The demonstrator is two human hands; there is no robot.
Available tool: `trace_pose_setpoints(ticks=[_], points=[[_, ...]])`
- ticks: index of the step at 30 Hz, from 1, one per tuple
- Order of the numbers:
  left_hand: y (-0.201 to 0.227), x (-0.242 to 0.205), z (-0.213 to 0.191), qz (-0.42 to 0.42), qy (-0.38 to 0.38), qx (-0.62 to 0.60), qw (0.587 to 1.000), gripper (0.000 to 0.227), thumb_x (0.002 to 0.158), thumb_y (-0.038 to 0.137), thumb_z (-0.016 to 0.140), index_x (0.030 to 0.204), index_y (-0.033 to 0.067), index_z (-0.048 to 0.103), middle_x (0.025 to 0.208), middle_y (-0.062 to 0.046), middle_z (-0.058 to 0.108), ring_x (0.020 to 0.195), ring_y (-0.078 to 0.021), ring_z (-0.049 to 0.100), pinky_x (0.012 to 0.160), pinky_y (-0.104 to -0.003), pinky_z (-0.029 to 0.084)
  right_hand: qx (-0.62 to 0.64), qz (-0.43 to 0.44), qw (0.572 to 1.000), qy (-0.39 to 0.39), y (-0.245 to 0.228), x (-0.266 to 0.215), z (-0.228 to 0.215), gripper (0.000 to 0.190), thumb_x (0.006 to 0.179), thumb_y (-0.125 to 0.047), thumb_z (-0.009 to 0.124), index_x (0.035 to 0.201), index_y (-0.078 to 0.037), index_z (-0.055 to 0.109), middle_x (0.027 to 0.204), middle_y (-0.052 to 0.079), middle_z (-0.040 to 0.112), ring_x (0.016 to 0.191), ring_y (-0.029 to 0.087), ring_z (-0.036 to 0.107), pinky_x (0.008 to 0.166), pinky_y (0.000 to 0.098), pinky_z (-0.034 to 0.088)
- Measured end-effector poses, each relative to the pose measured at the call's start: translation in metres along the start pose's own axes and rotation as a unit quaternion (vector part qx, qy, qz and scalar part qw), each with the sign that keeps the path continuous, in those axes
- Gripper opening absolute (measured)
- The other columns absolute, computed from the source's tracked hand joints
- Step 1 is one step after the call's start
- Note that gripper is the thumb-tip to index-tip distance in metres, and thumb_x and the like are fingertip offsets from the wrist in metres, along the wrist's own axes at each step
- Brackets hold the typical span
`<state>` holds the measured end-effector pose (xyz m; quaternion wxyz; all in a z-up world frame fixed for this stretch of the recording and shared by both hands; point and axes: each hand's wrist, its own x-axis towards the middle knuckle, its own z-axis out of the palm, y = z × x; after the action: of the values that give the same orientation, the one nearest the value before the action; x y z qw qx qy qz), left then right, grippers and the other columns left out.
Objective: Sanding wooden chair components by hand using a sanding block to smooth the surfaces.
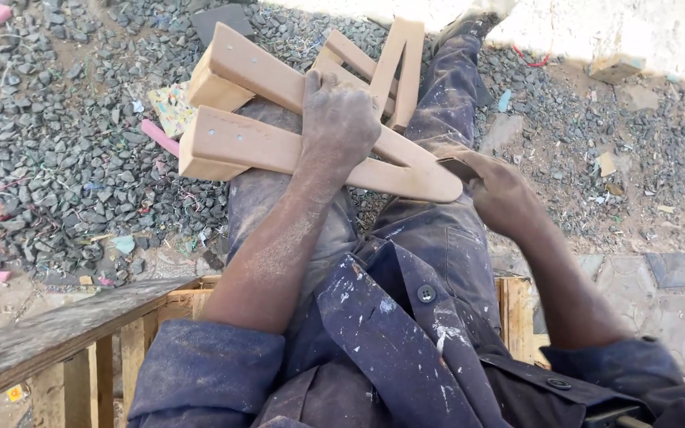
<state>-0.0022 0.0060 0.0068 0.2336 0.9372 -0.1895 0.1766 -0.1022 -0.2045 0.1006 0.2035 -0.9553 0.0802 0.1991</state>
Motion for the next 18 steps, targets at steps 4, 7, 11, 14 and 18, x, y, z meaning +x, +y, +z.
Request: trace_pose_setpoints(ticks=[4,7,11,14,18], points=[[0.0,-0.001,0.002,0.005,0.011,0.0,1.0,0.031,0.093,0.021,0.061,0.07,0.0047,0.073,0.068,-0.017,0.07,0.072,-0.0283,0.056,0.09,-0.044,0.036,-0.036,-0.138,0.987,0.08,-0.002,0.003,0.046,0.033,0.101,-0.002,0.046,0.128,0.0,0.064,0.138,0.015,0.065,0.119,0.029,0.063,0.103,0.037,0.052],[-0.001,-0.001,0.003,0.016,0.029,-0.001,0.999,0.029,0.091,0.019,0.061,0.068,0.0059,0.072,0.067,-0.016,0.07,0.072,-0.0291,0.057,0.088,-0.044,0.036,0.021,-0.108,0.993,-0.038,-0.032,-0.01,0.077,0.068,0.084,0.0,0.067,0.146,-0.007,0.041,0.135,0.016,0.059,0.081,0.02,0.077,0.074,0.0271,0.067],[-0.002,-0.002,-0.003,0.013,0.007,0.029,0.999,0.027,0.094,0.02,0.061,0.075,0.0058,0.074,0.075,-0.014,0.072,0.075,-0.0274,0.056,0.088,-0.044,0.035,-0.063,-0.232,0.963,0.123,0.017,-0.002,0.093,0.045,0.099,-0.021,0.051,0.142,-0.009,0.055,0.148,0.009,0.057,0.138,0.025,0.051,0.119,0.0437,0.038],[-0.002,-0.002,-0.001,0.009,0.018,0.024,1.0,0.025,0.094,0.02,0.062,0.075,0.0065,0.073,0.074,-0.013,0.072,0.075,-0.027,0.056,0.088,-0.044,0.035,-0.061,-0.176,0.973,0.134,0.031,0.002,0.09,0.039,0.104,-0.011,0.037,0.135,-0.007,0.06,0.141,0.01,0.064,0.129,0.026,0.06,0.114,0.0442,0.043],[0.0,0.001,0.003,0.014,0.009,0.012,1.0,0.029,0.093,0.021,0.064,0.07,0.0057,0.073,0.068,-0.014,0.069,0.071,-0.0271,0.053,0.084,-0.044,0.036,-0.028,-0.3,0.94,0.158,-0.004,0.0,0.109,0.039,0.102,-0.015,0.05,0.14,-0.013,0.058,0.144,0.003,0.061,0.137,0.022,0.054,0.121,0.0392,0.037]])
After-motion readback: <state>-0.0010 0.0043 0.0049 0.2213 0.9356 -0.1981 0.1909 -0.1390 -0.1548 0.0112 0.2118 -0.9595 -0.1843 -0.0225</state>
